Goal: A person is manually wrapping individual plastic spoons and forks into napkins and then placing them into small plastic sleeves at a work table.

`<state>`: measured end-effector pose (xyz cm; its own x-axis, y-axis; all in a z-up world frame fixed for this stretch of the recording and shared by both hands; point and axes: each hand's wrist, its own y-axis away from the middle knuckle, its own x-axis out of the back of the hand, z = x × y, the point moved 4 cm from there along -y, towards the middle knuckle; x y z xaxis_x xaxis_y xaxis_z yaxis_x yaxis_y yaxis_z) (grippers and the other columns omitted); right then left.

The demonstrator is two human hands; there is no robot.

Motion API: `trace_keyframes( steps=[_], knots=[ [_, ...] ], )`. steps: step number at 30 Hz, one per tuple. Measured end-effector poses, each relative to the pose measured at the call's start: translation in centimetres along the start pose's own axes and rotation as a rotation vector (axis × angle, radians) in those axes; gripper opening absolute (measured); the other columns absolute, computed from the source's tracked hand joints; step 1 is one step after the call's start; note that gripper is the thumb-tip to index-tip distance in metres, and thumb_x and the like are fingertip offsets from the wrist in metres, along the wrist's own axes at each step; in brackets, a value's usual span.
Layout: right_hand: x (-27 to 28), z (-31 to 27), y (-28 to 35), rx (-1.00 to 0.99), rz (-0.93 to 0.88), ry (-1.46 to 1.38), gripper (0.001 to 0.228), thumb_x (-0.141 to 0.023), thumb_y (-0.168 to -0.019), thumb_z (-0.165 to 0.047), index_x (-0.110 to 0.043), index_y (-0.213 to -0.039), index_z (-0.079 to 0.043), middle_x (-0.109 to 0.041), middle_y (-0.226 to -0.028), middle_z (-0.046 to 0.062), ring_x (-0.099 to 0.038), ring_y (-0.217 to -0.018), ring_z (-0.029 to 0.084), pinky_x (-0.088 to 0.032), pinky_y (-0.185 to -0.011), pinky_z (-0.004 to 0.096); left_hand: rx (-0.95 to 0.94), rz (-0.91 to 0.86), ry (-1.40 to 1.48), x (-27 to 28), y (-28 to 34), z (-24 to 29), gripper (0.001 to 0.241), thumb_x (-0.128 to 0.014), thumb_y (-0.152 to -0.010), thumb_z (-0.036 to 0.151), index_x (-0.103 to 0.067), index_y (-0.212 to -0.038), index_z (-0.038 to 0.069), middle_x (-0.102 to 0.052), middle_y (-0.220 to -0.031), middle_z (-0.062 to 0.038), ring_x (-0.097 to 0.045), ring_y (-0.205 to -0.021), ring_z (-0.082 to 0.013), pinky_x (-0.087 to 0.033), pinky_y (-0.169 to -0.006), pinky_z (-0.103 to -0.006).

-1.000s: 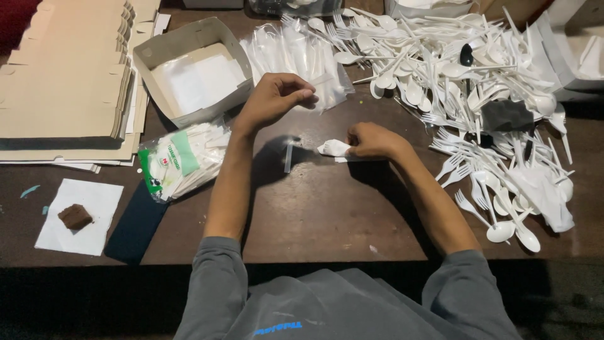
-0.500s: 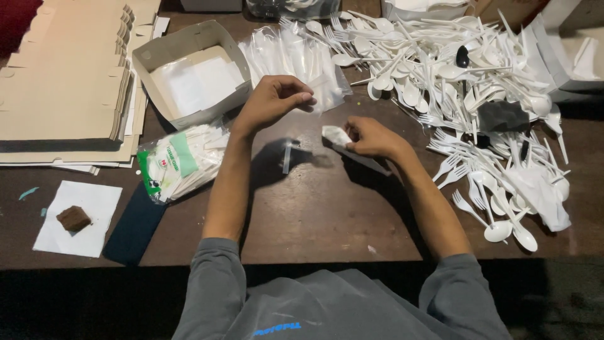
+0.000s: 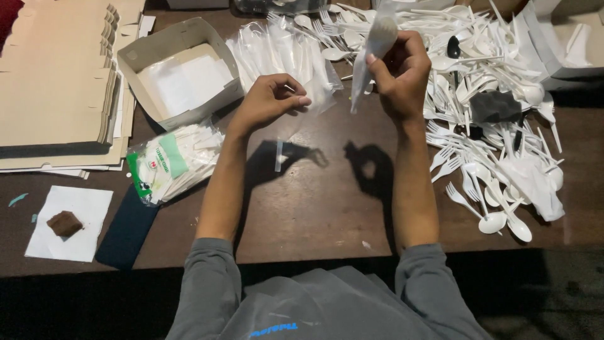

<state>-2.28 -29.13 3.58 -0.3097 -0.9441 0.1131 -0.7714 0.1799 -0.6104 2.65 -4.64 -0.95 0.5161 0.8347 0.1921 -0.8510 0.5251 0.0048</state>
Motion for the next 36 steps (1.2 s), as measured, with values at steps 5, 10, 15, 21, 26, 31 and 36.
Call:
trace_keyframes(
  steps=[5,10,15,21,26,31,36],
  knots=[
    [-1.4,-1.8,0.0,0.147,0.24,-0.101,0.023,-0.071,-0.093,-0.005,-0.054,-0.108,-0.003,-0.059,-0.088,0.011,-0.06,-0.076,0.019,-0.055,-0.062,0.031,-0.005,-0.022,-0.025,-0.2,-0.1,-0.1,0.018,-0.08,-0.088,0.018,-0.07,-0.099,0.006,-0.078,-0.092,-0.01,-0.079,-0.085,-0.0162,-0.068,-0.074,-0.0244],
    [-1.9,-2.0,0.6,0.22,0.333,-0.239,0.025,-0.07,-0.092,-0.004,-0.051,-0.108,-0.003,-0.058,-0.091,0.01,-0.059,-0.088,0.02,-0.05,-0.08,0.032,0.034,-0.022,-0.016,-0.1,-0.1,0.0,0.02,-0.08,-0.088,0.018,-0.07,-0.101,0.007,-0.079,-0.092,-0.011,-0.08,-0.085,-0.0164,-0.069,-0.075,-0.0253],
    [-2.2,-1.7,1.2,0.213,0.389,-0.225,0.028,-0.075,-0.092,-0.013,-0.053,-0.109,-0.007,-0.056,-0.088,0.005,-0.056,-0.083,0.017,-0.049,-0.073,0.031,0.034,-0.012,0.023,0.0,-0.4,-0.6,0.019,-0.081,-0.087,0.017,-0.07,-0.098,0.006,-0.078,-0.09,-0.012,-0.08,-0.084,-0.017,-0.069,-0.074,-0.026],
    [-3.0,-1.8,1.0,0.182,0.312,-0.181,0.029,-0.072,-0.091,-0.013,-0.048,-0.106,-0.008,-0.055,-0.087,0.007,-0.058,-0.083,0.021,-0.051,-0.07,0.033,0.058,-0.007,0.067,0.1,-0.3,-0.3,0.017,-0.08,-0.087,0.013,-0.07,-0.098,0.004,-0.078,-0.089,-0.012,-0.08,-0.084,-0.0183,-0.068,-0.075,-0.0262],
    [-3.8,-1.6,1.0,0.175,0.206,-0.166,0.028,-0.07,-0.09,-0.01,-0.048,-0.107,-0.008,-0.05,-0.086,0.005,-0.054,-0.078,0.018,-0.045,-0.065,0.028,-0.015,-0.055,0.147,0.2,0.0,0.2,0.014,-0.077,-0.09,0.012,-0.071,-0.098,0.003,-0.079,-0.093,-0.014,-0.081,-0.087,-0.0216,-0.07,-0.079,-0.0277],
    [-4.6,-1.1,1.2,0.165,0.107,-0.166,0.03,-0.072,-0.09,-0.009,-0.05,-0.109,-0.004,-0.053,-0.087,0.006,-0.053,-0.078,0.017,-0.043,-0.069,0.028,-0.123,-0.101,0.267,0.1,-0.5,-0.5,0.013,-0.07,-0.095,0.013,-0.067,-0.099,0.002,-0.078,-0.099,-0.021,-0.079,-0.089,-0.0291,-0.07,-0.082,-0.0369],
    [-4.3,2.1,1.0,0.213,0.062,-0.322,0.037,-0.08,-0.091,-0.007,-0.05,-0.111,-0.002,-0.059,-0.089,0.011,-0.062,-0.081,0.014,-0.049,-0.071,0.03,-0.321,-0.009,0.188,-0.3,-0.2,-0.2,0.019,-0.074,-0.098,0.019,-0.071,-0.106,0.002,-0.073,-0.087,-0.015,-0.072,-0.084,-0.0181,-0.064,-0.07,-0.039]
  ],
)
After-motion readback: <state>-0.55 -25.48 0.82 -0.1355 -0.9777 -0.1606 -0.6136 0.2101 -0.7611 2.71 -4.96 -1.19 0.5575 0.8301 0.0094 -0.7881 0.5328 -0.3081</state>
